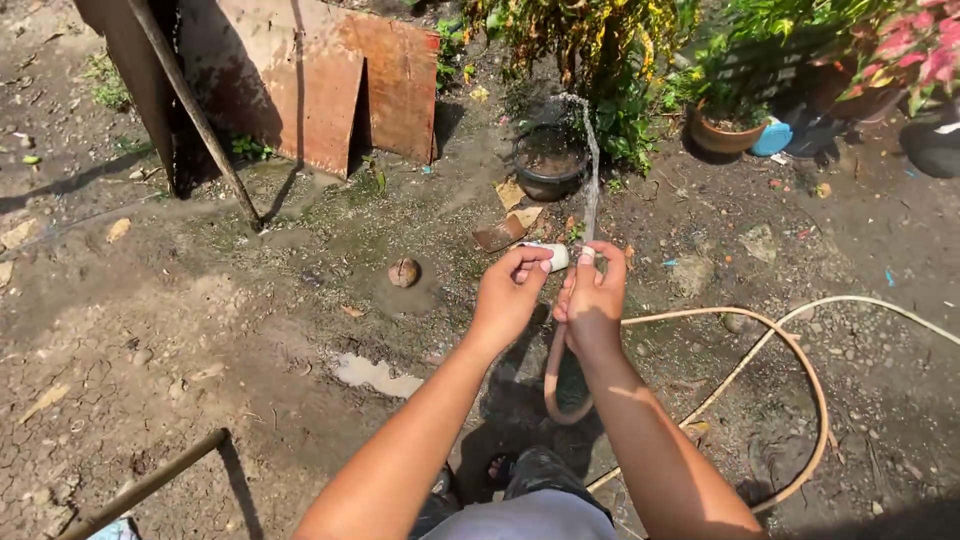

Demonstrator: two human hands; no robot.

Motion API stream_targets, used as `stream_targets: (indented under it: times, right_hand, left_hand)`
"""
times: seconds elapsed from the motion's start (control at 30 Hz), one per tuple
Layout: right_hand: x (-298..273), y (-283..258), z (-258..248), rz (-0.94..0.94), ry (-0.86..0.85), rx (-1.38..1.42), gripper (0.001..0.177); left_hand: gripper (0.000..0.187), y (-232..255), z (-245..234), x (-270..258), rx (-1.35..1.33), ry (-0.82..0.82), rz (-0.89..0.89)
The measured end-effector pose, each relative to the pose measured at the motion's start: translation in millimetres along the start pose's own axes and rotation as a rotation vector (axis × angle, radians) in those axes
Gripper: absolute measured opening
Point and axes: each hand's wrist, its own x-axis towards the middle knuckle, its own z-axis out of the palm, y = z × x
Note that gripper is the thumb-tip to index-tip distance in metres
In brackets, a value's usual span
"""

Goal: Watering several potted plants in an outdoor garden using a water hose.

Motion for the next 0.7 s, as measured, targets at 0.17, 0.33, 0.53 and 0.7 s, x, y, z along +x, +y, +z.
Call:
stream_targets:
  times: [0.17,0.33,0.53,0.7]
  right_hand:
    - [-44.1,-1.6,29.0,0.024,0.095,-0.055,0.020]
    - [-61.2,0.8,37.6,-0.030,0.081,-0.107,0.019]
    - [-63.6,-12.0,46.3,-0.025,-0.022,-0.103,0.022]
    - [-61.2,-21.4,41.6,-0.007,-0.040,-0.161,0.020]
  left_hand:
    - [0.021,-23.0,-10.2,-9.4,-0.203,-0.096,-0.066]
    - [0.022,-14.1,-12.3,-16.6,-0.303,-0.084,-0.089]
    - [0.023,20.8,-23.2,0.9,-0.275,-0.101,-0.035]
    - [0.027,43.0,-22.2,12.6,-0.180,-0.045,0.054]
